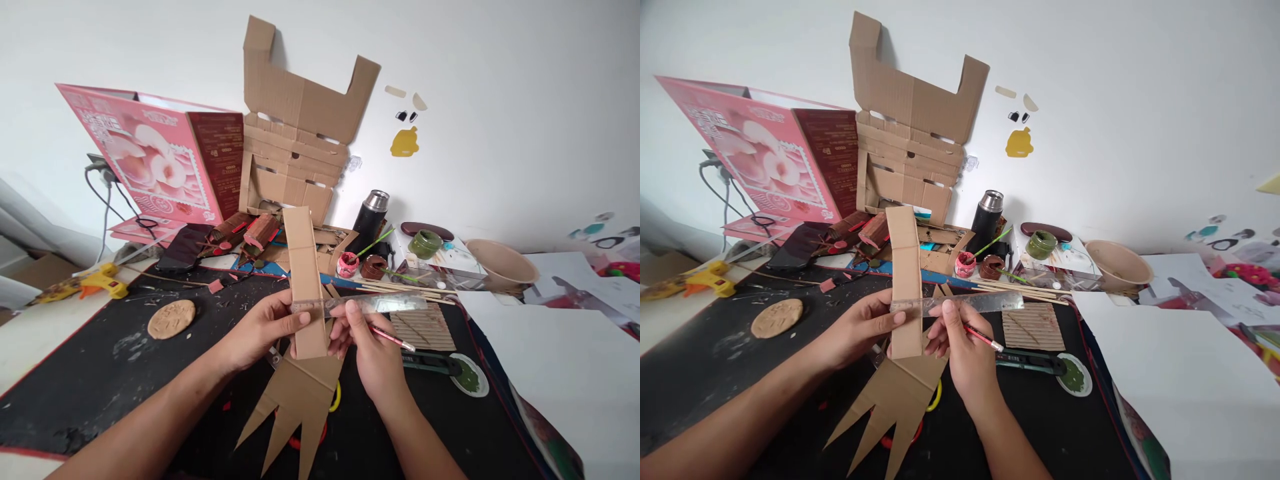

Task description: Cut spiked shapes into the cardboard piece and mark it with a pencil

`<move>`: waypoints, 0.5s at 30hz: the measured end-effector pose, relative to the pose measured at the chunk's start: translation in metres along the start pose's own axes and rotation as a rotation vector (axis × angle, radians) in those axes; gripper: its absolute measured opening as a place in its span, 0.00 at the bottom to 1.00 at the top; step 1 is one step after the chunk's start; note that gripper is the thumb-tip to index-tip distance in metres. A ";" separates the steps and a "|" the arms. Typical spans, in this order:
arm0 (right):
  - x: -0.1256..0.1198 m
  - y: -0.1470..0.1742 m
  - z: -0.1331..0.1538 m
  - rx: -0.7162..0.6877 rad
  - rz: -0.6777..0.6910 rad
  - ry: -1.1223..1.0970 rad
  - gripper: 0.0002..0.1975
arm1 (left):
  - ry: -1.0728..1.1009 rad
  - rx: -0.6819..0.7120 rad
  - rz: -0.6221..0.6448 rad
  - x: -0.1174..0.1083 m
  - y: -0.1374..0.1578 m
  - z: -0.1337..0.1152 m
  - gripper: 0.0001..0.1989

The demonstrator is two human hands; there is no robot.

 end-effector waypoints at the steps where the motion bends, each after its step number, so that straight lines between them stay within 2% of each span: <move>1: 0.000 0.000 0.000 0.000 -0.004 -0.001 0.28 | -0.010 -0.008 0.008 0.001 0.000 0.000 0.17; 8: -0.001 0.000 -0.002 0.006 -0.028 -0.011 0.28 | -0.057 -0.081 0.083 0.011 0.001 -0.001 0.19; 15: -0.002 -0.001 -0.003 0.025 -0.050 -0.023 0.28 | -0.009 -0.045 0.064 0.009 0.000 0.000 0.22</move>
Point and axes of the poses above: each hand's wrist, its own y-axis away from the middle knuckle, its own x-axis out of the palm, z = x × y, the point moved 4 cm from there along -y, towards the middle knuckle, and after that the axes turned 13 degrees about y, right-handed, at the moved point
